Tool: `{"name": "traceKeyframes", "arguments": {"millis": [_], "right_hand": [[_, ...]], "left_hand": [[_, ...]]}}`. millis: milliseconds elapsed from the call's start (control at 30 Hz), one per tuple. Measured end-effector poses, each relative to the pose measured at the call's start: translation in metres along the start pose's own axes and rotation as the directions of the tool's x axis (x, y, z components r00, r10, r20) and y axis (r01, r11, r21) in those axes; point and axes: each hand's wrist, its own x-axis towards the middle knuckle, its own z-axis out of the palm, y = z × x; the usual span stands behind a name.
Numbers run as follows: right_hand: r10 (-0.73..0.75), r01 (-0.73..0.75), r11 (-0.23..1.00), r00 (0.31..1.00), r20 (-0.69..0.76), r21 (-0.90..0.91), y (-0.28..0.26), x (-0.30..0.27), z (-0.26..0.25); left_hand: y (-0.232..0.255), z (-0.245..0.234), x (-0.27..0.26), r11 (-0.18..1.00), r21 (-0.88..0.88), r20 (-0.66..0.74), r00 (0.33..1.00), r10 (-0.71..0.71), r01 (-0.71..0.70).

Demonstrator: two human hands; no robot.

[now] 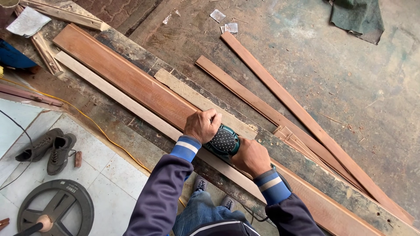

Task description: Sanding several pieces of wood with an electric orbital sander.

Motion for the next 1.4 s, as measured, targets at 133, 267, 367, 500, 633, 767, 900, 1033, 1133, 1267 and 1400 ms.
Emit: {"name": "traceKeyframes", "arguments": {"millis": [133,267,367,500,633,767,900,1033,1133,1267,1400], "right_hand": [[-0.016,0.016,0.999,1.0,-0.016,0.035,0.0,0.002,-0.006],[0.018,-0.019,1.0,0.999,0.034,0.022,0.002,0.006,-0.008],[0.028,-0.028,1.0,1.0,0.011,0.001,0.005,0.008,-0.007],[0.01,-0.01,1.0,1.0,-0.001,0.0,0.005,0.013,-0.005],[-0.008,0.008,1.0,1.0,-0.002,0.006,-0.004,0.018,-0.006],[-0.028,0.028,1.0,1.0,-0.008,0.003,-0.014,0.022,-0.005],[-0.052,0.052,0.998,0.999,-0.004,0.017,-0.023,0.028,0.001],[-0.11,0.111,0.993,0.993,-0.037,0.035,-0.039,0.032,0.0],[-0.125,0.127,0.991,0.991,-0.043,0.033,-0.046,0.04,0.008],[-0.101,0.101,0.995,0.993,-0.06,0.008,-0.067,0.045,0.005],[-0.091,0.09,0.996,0.995,-0.052,-0.009,-0.083,0.057,0.008]], "left_hand": [[0.002,0.0,0.005,1.0,-0.004,0.04,0.999,-0.026,0.026],[0.007,0.0,0.009,1.0,0.003,0.031,0.999,-0.016,0.016],[0.009,0.0,0.012,1.0,-0.026,0.043,0.999,-0.015,0.016],[0.007,-0.001,0.016,1.0,-0.011,0.032,0.999,-0.02,0.021],[0.0,-0.007,0.017,1.0,-0.018,0.0,1.0,-0.005,0.005],[-0.006,-0.018,0.018,0.999,-0.043,-0.018,1.0,0.01,-0.011],[-0.015,-0.028,0.019,0.999,-0.017,0.005,1.0,-0.027,0.027],[-0.027,-0.037,0.021,1.0,-0.014,-0.022,0.999,-0.024,0.024],[-0.037,-0.046,0.023,0.999,-0.003,-0.015,0.999,-0.038,0.038],[-0.048,-0.06,0.027,0.999,0.002,-0.013,0.999,-0.044,0.044],[-0.059,-0.076,0.032,1.0,-0.008,-0.044,0.999,-0.026,0.025]]}}
